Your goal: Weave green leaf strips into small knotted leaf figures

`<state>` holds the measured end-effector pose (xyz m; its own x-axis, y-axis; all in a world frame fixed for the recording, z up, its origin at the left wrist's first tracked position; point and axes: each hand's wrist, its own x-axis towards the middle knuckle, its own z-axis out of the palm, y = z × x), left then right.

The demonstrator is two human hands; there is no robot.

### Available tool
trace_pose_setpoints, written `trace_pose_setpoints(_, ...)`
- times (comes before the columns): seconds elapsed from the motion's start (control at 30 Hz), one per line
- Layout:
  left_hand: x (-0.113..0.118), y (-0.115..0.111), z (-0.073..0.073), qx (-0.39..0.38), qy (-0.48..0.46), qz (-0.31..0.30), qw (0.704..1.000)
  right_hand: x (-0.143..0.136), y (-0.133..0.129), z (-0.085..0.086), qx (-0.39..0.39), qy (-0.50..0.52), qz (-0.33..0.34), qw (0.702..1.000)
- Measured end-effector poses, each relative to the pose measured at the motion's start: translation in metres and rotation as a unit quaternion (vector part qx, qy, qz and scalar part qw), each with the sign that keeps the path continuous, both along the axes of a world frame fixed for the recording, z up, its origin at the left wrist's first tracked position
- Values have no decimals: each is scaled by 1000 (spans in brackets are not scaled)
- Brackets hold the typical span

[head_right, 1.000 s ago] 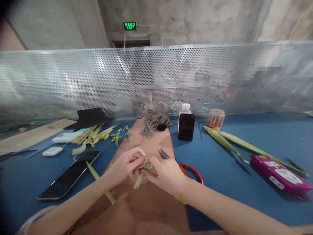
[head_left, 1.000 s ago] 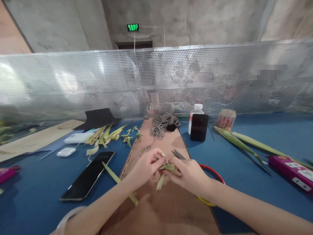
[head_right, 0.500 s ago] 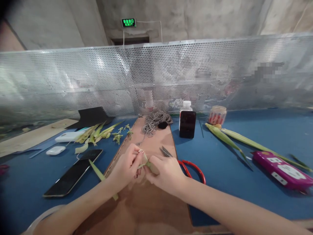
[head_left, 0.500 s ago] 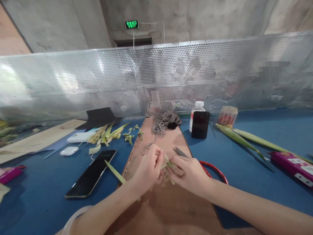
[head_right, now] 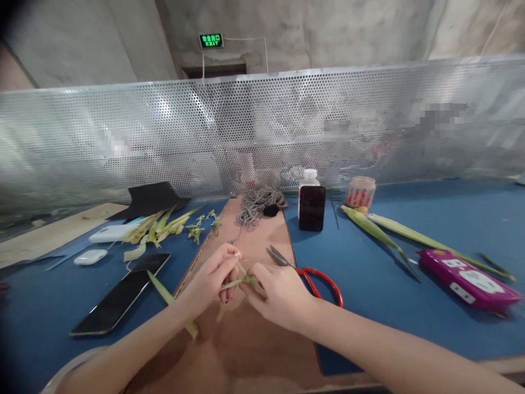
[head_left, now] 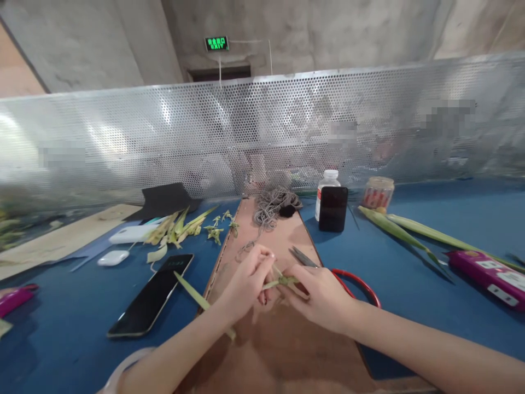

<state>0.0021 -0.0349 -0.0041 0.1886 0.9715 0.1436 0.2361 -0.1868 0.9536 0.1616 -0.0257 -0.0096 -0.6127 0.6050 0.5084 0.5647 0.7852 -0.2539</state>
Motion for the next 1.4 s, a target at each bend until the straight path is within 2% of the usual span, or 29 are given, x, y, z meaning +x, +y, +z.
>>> trace_pose_setpoints(0.07,-2,4,0,-14,-23,-44,999,-1,2,2,15,-10,4,1000)
trace_pose_setpoints(0.17,-4,7,-1,4,-25,-49,998,-1,6,5,53,-26,-1,998)
trace_pose_setpoints(0.23,-4,6,-2,24,-2,-31,999,-1,7,6,71,-46,-1,996)
trace_pose_setpoints(0.37,-3,2,-2,88,105,27,990,-2,7,7,79,-73,12,994)
trace_pose_setpoints(0.47,-1,-2,-2,97,123,61,986,-4,6,8,73,-59,16,996)
trace_pose_setpoints(0.7,1,-2,-3,42,41,81,995,-4,5,8,41,-42,27,998)
trace_pose_setpoints(0.9,-6,7,0,-11,-59,-4,998,1,15,0,74,-92,-13,993)
trace_pose_setpoints(1.03,-9,10,3,-16,-111,-29,993,5,14,4,138,2,-72,988)
trace_pose_setpoints(1.1,-10,10,3,-27,-132,-32,990,5,12,6,150,45,-77,985)
trace_pose_setpoints(1.27,-10,10,0,-31,-139,-64,988,3,12,6,27,54,8,998)
trace_pose_setpoints(1.4,-10,10,0,-30,-127,-75,989,3,14,3,-40,62,15,997)
